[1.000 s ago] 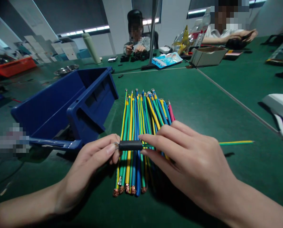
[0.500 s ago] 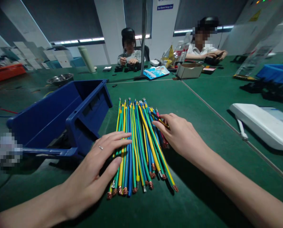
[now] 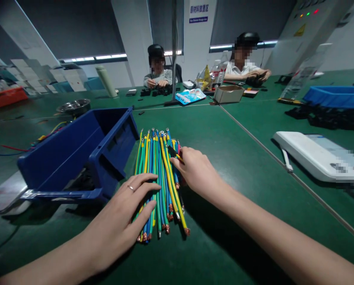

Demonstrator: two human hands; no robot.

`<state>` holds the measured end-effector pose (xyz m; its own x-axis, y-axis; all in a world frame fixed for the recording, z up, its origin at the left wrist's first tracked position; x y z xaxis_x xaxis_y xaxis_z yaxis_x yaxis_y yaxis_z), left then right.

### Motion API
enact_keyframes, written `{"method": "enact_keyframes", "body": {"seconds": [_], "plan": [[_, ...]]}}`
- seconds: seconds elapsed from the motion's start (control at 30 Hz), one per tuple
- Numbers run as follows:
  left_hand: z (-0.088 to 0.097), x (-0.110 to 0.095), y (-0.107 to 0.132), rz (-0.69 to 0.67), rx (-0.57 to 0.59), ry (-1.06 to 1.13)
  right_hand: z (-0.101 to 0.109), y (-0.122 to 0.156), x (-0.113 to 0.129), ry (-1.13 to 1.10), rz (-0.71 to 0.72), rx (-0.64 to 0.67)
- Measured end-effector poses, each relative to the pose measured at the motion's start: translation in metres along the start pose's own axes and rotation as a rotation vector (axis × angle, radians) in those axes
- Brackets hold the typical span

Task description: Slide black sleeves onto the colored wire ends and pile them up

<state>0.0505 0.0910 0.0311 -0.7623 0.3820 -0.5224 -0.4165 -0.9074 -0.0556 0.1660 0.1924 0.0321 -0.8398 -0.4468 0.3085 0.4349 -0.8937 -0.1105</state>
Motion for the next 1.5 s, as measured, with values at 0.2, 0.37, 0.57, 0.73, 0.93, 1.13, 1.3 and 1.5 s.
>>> {"method": "enact_keyframes", "body": {"seconds": [0.2,0.37,0.57,0.73,0.93,1.13,1.3,1.5], "plan": [[-0.001,0.005,-0.002,0.016,0.001,0.015,0.001,0.003,0.013,-0.06,0.065,0.006],[-0.022,-0.003,-0.004,-0.046,0.293,-0.157,0.017,0.021,-0.007,-0.073,0.104,-0.065],[-0.019,-0.011,-0.01,-0.103,0.353,-0.151,0.037,0.031,-0.002,0.055,0.178,-0.25],[-0.024,-0.015,-0.011,-0.197,0.356,-0.138,0.022,0.031,0.011,0.006,0.234,-0.154],[-0.021,0.005,-0.01,-0.025,0.265,-0.179,0.028,0.037,0.018,0.137,0.348,-0.154],[-0.018,0.002,-0.011,-0.012,0.23,-0.21,0.004,0.042,0.038,0.361,0.634,-0.044],[-0.014,0.005,-0.01,0.03,0.173,-0.201,0.002,0.039,0.037,0.35,0.691,-0.096],[-0.019,0.006,-0.009,0.011,0.218,-0.244,0.007,0.039,0.031,0.241,0.681,-0.075]]}}
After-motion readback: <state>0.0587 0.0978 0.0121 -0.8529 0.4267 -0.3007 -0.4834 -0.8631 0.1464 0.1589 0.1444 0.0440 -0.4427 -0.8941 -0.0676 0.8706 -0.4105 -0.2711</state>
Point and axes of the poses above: each hand's wrist, its own y-axis away from the middle knuckle, its own z-axis out of the back of the hand, x = y × z, the point moved 10 cm from there along -y, towards the middle knuckle, and after that the axes turned 5 degrees about x, right-handed, at the moved point
